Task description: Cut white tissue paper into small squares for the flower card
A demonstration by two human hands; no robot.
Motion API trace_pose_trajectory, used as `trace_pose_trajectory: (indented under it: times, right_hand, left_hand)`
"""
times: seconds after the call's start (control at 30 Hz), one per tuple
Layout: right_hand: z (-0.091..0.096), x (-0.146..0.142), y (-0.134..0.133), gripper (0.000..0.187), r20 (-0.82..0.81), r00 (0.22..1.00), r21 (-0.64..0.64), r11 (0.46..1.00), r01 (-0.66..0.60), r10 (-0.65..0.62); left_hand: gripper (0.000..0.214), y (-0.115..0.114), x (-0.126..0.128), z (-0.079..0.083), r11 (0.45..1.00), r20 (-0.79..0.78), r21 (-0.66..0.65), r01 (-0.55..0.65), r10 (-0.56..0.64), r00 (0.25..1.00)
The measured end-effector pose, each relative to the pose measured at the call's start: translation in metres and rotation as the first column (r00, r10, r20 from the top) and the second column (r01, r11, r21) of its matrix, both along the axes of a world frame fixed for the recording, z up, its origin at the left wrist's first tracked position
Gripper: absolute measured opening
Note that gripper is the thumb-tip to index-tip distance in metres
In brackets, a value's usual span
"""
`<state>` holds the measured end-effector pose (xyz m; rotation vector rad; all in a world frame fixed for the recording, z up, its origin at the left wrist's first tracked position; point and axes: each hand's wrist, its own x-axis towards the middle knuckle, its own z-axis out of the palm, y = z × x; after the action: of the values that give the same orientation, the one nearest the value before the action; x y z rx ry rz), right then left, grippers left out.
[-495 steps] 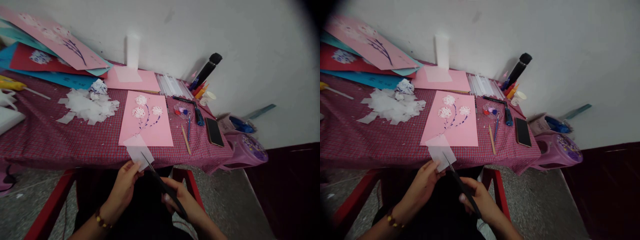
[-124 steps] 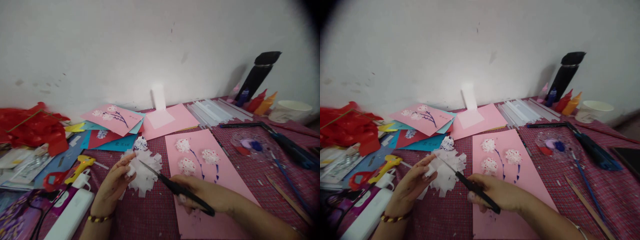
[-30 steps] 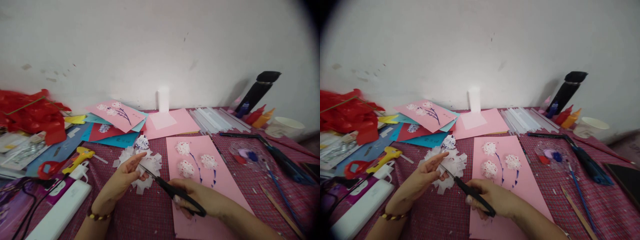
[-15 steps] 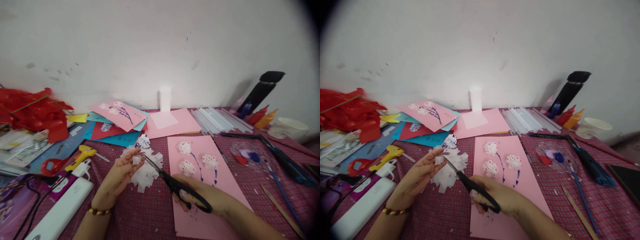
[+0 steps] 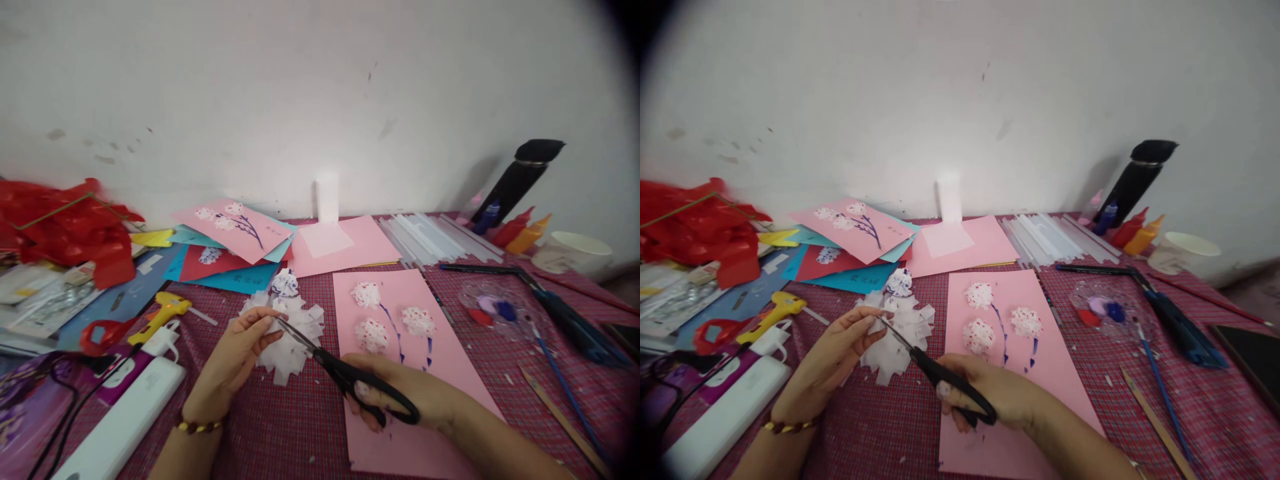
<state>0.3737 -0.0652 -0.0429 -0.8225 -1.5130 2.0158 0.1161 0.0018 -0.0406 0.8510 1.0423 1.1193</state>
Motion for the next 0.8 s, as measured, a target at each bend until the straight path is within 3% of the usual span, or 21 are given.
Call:
trace_pose_trajectory:
  times: [0.2, 0.3, 0.53, 0.63, 0.8]
  right_hand:
    - [-0.009, -0.002, 0.000, 0.053, 0.023, 0.984, -0.064, 0.982, 0.176, -0.174]
    - [-0.011, -0.002, 0.000, 0.054, -0.011, 0.991, -0.038, 0.991, 0.130, -0.131]
    - [-0.007, 0.001, 0.000, 0.051, -0.029, 0.995, -0.028, 0.995, 0.094, -0.095]
    - [-0.007, 0.001, 0.000, 0.051, -0.040, 0.995, -0.022, 0.995, 0.092, -0.093]
    - [-0.009, 0.001, -0.001, 0.050, -0.053, 0.994, -0.022, 0.996, 0.092, -0.093]
  left_hand:
    - [0.022, 0.002, -0.001, -0.003, 0.989, -0.031, 0.078, -0.125, 0.128, 0.991]
    - [0.026, 0.002, -0.003, -0.003, 0.986, -0.076, 0.066, -0.153, 0.158, 0.984]
    - [0.022, -0.002, -0.002, -0.001, 0.997, 0.009, 0.062, -0.044, 0.043, 0.999]
    - [0.021, -0.001, -0.002, 0.000, 0.993, 0.049, 0.085, -0.085, 0.081, 0.996]
    - [0.016, 0.001, 0.000, 0.002, 0.979, -0.066, 0.166, -0.119, 0.132, 0.989]
